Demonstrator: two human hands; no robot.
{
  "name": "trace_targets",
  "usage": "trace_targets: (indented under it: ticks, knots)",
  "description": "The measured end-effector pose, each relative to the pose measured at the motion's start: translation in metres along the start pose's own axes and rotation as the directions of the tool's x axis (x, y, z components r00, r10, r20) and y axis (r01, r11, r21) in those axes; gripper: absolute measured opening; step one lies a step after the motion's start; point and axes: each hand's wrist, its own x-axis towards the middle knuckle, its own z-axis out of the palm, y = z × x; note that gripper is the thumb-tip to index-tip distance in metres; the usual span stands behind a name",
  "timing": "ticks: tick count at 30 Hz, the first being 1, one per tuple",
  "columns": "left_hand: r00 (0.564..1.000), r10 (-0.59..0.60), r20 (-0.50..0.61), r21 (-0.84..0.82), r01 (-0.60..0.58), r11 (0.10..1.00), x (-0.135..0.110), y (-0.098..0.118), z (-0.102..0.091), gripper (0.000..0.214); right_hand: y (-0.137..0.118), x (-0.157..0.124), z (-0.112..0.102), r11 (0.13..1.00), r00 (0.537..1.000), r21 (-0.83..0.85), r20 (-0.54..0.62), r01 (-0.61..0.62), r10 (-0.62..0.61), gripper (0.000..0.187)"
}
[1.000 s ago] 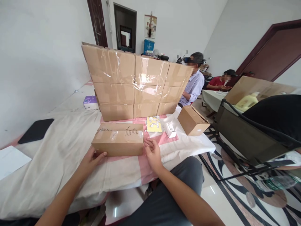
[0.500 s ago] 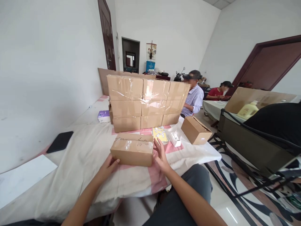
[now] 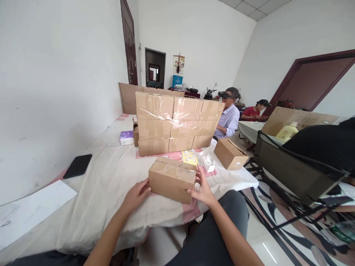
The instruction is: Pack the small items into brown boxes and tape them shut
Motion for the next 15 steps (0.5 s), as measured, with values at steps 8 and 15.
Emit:
trace_targets:
  ticks: [8, 15]
  knots:
    - [0.995, 0.081, 0.064, 0.319, -0.098, 0.943, -0.006, 0.005, 0.004, 0.051, -0.037, -0.082, -0.09, 0.984, 0.748, -0.131, -0.664, -0.118, 0.002, 0.115]
    - [0.989, 0.122, 0.079, 0.448, -0.145, 0.882, -0.002, 0.001, 0.006, 0.053, -0.026, -0.149, -0.184, 0.921, 0.436, -0.176, -0.9, -0.348, -0.007, 0.133]
